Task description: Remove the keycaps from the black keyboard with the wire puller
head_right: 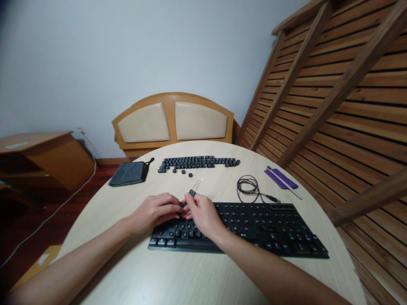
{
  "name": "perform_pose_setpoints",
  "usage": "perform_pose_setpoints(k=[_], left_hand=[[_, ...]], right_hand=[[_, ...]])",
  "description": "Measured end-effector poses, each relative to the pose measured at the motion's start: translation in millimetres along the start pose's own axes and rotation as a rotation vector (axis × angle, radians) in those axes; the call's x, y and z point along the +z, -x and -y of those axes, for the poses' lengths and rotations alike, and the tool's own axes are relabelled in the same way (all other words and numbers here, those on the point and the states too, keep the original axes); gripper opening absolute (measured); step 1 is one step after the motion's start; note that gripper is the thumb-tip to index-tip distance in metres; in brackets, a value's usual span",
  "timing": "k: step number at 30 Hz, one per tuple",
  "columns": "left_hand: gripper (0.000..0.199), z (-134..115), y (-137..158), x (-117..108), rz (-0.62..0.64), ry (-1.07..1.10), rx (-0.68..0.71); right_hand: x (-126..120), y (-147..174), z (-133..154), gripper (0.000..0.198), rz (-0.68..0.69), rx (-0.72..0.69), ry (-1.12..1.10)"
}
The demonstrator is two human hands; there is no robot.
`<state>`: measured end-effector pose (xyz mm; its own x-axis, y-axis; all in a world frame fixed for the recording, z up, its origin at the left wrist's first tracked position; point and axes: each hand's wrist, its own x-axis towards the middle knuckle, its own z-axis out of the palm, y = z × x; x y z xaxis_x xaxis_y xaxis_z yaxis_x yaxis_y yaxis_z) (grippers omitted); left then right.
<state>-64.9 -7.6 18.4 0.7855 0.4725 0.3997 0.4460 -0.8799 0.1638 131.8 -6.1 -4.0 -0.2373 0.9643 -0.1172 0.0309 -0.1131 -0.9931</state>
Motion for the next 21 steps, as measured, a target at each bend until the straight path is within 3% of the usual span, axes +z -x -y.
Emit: perform_pose_setpoints(k=[5, 9, 14, 21], left_hand=[[0.02, -3, 1, 3, -0.043, -0.012, 0.015], [0.018, 8, 1, 1, -0.161, -0.043, -0.038], [0.016, 51, -9, -8, -0.274, -0.217, -0.198], [0.021, 118, -17, -4, -0.223, -0.419, -0.399]], right_hand=[[0, -2, -1, 0.036, 0.007, -0.009, -0.025], [2, -1, 2, 0.033, -0.013, 0.017, -0.051], [3, 0, 2, 0.031, -0.013, 0.025, -0.05], [2, 2, 5, 0.032, -0.011, 0.024, -0.05]])
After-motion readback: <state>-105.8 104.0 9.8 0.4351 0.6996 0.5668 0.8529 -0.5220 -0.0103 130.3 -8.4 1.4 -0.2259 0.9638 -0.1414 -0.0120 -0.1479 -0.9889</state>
